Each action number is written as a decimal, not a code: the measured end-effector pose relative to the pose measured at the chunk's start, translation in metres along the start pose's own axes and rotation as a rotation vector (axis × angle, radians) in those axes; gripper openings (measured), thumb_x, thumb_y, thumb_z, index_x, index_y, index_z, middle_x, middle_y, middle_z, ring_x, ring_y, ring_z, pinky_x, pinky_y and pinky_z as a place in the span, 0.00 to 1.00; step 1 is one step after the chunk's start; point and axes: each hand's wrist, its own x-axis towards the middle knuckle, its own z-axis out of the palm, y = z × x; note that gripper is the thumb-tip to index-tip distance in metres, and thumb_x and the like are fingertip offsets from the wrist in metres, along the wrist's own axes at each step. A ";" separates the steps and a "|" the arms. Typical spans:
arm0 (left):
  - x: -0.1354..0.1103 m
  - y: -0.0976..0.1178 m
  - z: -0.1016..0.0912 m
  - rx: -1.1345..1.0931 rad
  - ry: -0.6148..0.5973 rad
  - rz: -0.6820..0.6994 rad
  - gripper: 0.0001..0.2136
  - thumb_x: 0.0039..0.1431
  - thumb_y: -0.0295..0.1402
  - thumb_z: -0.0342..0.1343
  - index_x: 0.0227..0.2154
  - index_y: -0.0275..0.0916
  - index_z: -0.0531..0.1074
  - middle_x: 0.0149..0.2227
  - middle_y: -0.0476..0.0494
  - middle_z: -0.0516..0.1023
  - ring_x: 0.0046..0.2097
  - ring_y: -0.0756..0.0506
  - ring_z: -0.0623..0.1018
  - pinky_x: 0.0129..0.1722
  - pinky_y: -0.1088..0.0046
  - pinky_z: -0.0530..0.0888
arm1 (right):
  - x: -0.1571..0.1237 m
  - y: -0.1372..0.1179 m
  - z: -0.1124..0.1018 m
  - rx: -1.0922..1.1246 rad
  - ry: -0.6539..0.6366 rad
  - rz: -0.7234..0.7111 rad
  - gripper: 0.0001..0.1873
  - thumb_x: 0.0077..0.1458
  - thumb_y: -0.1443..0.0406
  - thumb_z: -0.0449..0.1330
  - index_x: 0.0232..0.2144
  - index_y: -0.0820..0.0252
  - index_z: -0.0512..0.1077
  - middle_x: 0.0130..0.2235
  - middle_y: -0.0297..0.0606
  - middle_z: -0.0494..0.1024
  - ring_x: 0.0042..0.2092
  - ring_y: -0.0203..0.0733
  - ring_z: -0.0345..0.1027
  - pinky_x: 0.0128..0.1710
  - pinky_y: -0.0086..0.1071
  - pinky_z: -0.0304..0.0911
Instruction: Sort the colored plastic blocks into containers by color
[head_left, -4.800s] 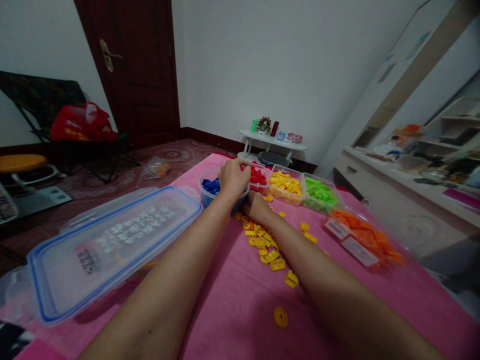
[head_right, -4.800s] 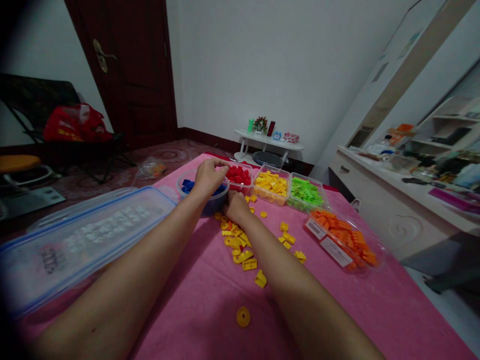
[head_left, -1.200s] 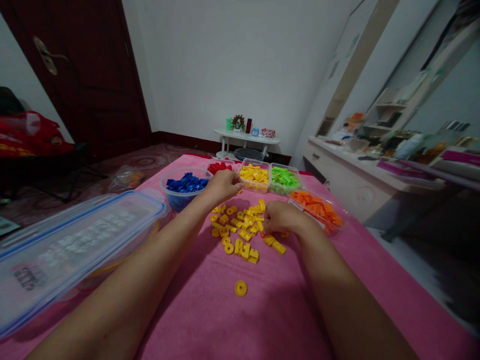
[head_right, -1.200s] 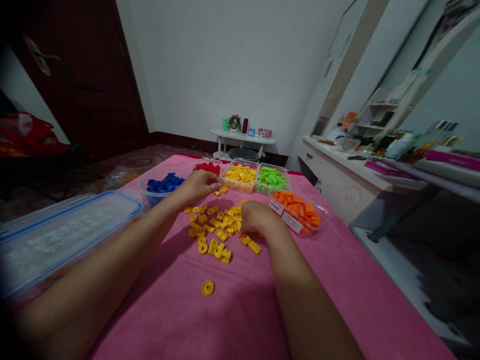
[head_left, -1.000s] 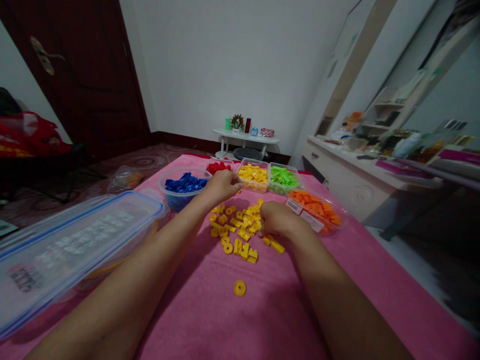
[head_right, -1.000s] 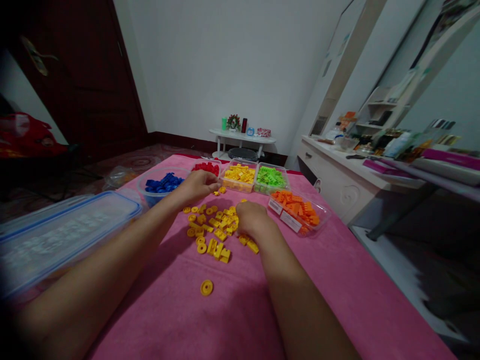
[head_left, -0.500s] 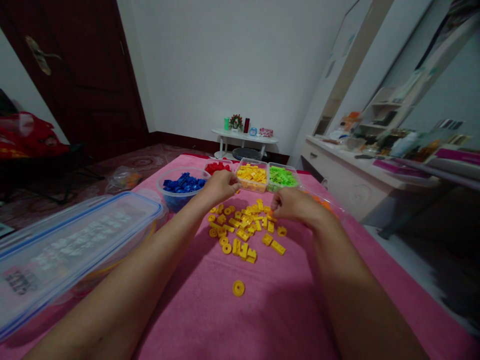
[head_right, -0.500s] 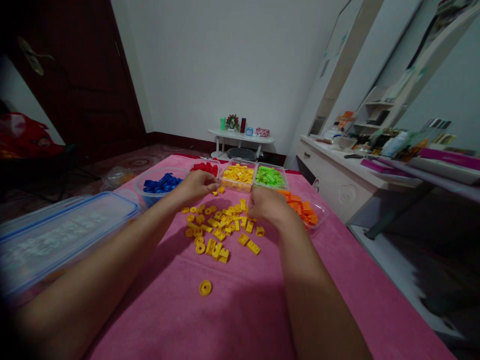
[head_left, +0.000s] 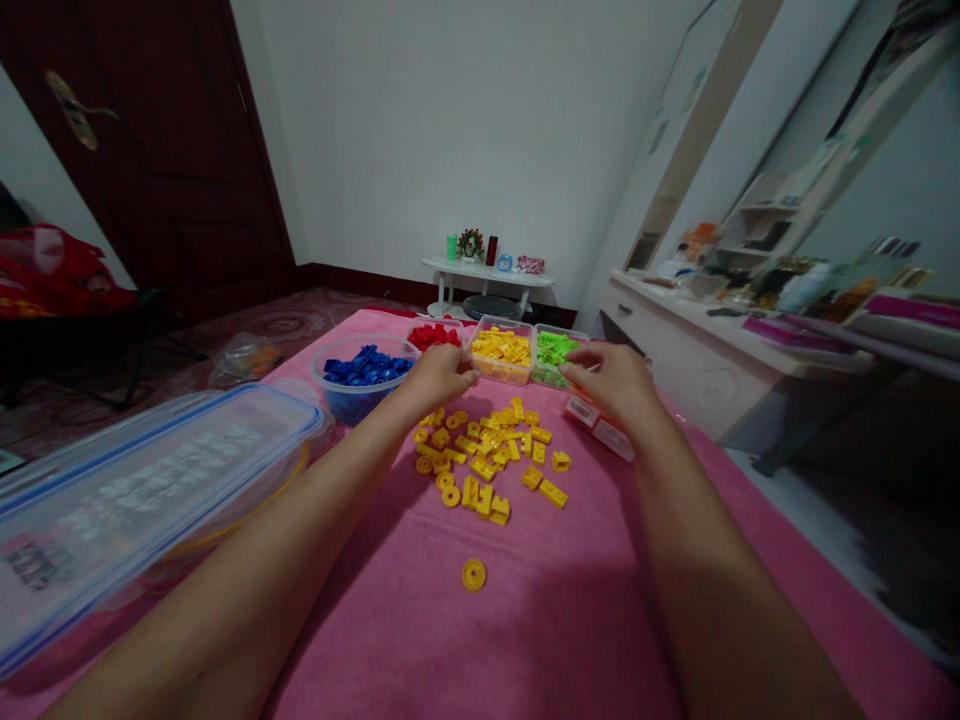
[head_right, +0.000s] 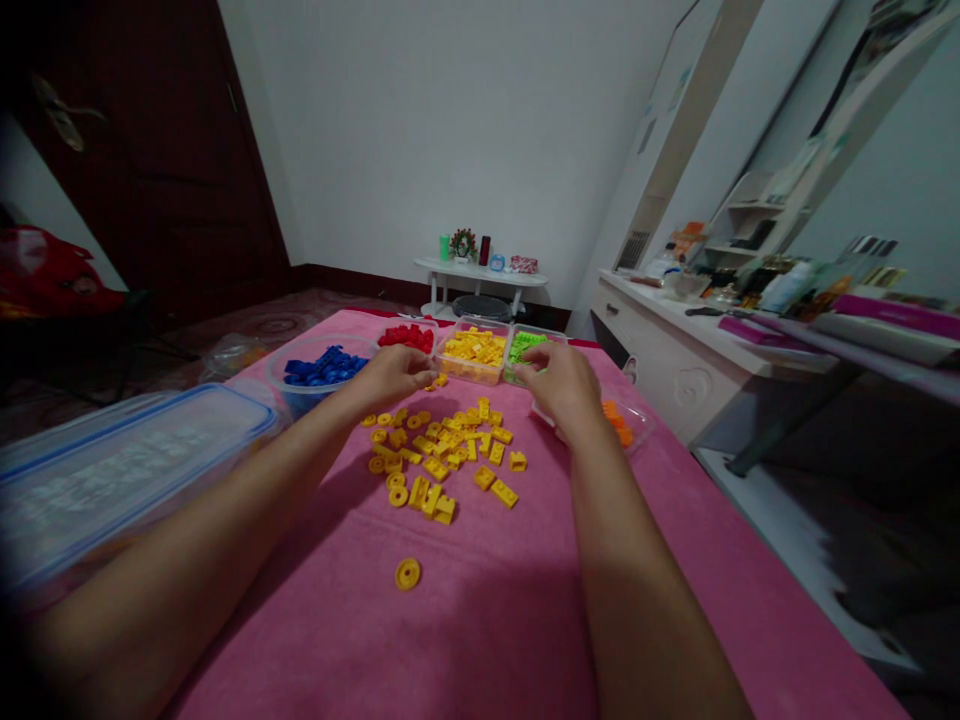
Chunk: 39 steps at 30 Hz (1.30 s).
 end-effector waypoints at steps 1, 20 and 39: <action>0.000 -0.001 0.000 0.010 -0.001 0.000 0.10 0.53 0.33 0.54 0.26 0.35 0.78 0.22 0.46 0.74 0.25 0.49 0.69 0.26 0.74 0.58 | -0.002 -0.009 0.007 0.034 -0.034 -0.057 0.13 0.54 0.60 0.59 0.40 0.58 0.76 0.42 0.40 0.79 0.42 0.46 0.72 0.41 0.35 0.63; 0.004 -0.017 0.029 -0.044 0.091 0.033 0.12 0.56 0.31 0.53 0.39 0.34 0.77 0.36 0.41 0.81 0.36 0.46 0.77 0.36 0.74 0.70 | -0.064 -0.083 0.104 -0.138 -0.335 -0.694 0.16 0.61 0.63 0.51 0.46 0.59 0.75 0.50 0.44 0.75 0.54 0.47 0.62 0.57 0.44 0.49; -0.009 -0.028 0.078 -0.017 -0.037 0.157 0.14 0.60 0.33 0.47 0.33 0.35 0.78 0.38 0.38 0.80 0.42 0.44 0.76 0.45 0.70 0.69 | -0.016 -0.019 0.064 -0.266 -0.386 -0.058 0.17 0.50 0.64 0.61 0.45 0.56 0.74 0.46 0.42 0.78 0.45 0.43 0.71 0.39 0.30 0.62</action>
